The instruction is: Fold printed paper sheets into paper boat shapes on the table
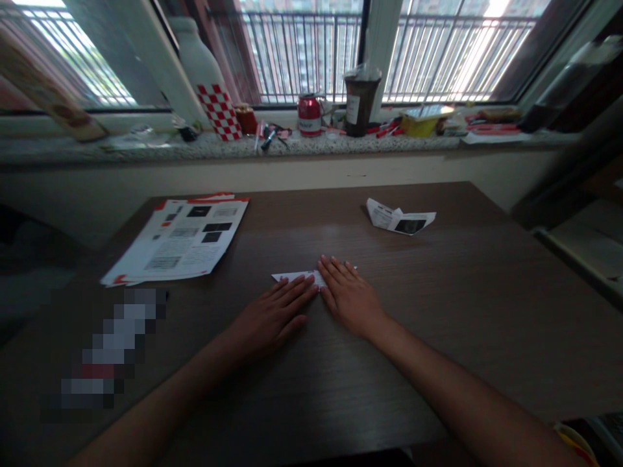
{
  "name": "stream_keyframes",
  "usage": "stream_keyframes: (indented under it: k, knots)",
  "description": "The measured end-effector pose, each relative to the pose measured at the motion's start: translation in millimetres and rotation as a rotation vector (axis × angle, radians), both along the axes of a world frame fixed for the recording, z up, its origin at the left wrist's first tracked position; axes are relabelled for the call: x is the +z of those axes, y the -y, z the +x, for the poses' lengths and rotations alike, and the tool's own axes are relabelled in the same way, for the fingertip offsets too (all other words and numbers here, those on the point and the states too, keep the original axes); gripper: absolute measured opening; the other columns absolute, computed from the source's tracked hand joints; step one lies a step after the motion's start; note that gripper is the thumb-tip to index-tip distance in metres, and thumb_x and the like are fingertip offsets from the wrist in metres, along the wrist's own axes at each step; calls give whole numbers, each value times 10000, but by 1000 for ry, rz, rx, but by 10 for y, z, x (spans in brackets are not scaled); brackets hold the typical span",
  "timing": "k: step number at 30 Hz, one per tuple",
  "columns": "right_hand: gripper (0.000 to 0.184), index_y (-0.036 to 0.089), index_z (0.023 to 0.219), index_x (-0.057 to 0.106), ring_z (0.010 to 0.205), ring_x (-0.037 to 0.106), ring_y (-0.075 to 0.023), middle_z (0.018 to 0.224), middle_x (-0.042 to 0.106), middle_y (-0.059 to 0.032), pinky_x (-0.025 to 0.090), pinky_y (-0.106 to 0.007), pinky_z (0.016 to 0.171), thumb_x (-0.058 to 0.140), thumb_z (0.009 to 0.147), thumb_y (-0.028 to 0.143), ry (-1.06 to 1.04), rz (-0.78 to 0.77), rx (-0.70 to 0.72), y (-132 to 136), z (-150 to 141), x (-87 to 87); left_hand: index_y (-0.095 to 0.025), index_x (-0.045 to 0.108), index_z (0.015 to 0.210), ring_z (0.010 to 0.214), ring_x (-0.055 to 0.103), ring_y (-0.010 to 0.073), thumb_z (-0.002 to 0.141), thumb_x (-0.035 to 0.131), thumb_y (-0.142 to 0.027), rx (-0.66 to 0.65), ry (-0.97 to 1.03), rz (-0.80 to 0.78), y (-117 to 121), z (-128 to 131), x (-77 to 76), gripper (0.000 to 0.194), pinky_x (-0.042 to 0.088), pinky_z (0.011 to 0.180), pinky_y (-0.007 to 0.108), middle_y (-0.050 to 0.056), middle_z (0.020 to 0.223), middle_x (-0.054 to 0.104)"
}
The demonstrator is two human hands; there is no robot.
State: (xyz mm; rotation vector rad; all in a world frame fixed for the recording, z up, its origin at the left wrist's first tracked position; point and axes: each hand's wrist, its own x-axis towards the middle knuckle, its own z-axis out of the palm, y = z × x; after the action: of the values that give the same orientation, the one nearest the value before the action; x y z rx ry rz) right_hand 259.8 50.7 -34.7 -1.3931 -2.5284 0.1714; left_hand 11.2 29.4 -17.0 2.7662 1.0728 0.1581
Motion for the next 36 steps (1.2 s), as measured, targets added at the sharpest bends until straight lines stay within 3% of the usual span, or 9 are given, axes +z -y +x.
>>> stream_keyframes:
  k: [7,12,17,30,36]
  knots:
    - [599,196,1680,258,1601,237,-237,1719,282,-85,248,-513,1303,288,1120,406,7,-25,-7,-4,20,13,-298,211,1694,1630,119,261,1141,302,-502,54,-15,1,30,6,-20,597,166,1318,464,57,1770,106]
    - [617,138,1671,280,1603,240,-238,1726,260,-119,252,-495,1303,270,1123,421,-7,-31,-23,-3,22,-3,-218,189,1697,1629,137,236,1148,264,-481,71,-31,-34,14,-16,10,613,177,1316,438,92,1761,167]
    - [689,135,1687,223,1605,238,-263,1724,264,-152,247,-517,1302,339,1103,479,-26,27,-89,-1,23,-49,-314,208,1695,1629,76,349,1134,329,-505,120,-39,-17,18,-38,1,605,212,1292,560,45,1774,118]
    - [700,171,1705,125,1605,238,-276,1727,248,-144,242,-547,1292,322,1105,472,17,25,-121,-23,109,-52,-409,240,1677,1617,144,384,1116,369,-548,106,7,4,17,-43,8,593,270,1263,610,9,1774,134]
    - [693,185,1703,142,1608,230,-273,1734,236,-121,228,-556,1297,359,1106,461,20,40,-122,-30,106,-20,-412,286,1662,1586,261,365,1109,362,-571,143,-19,-9,39,-20,36,580,295,1252,598,25,1751,243]
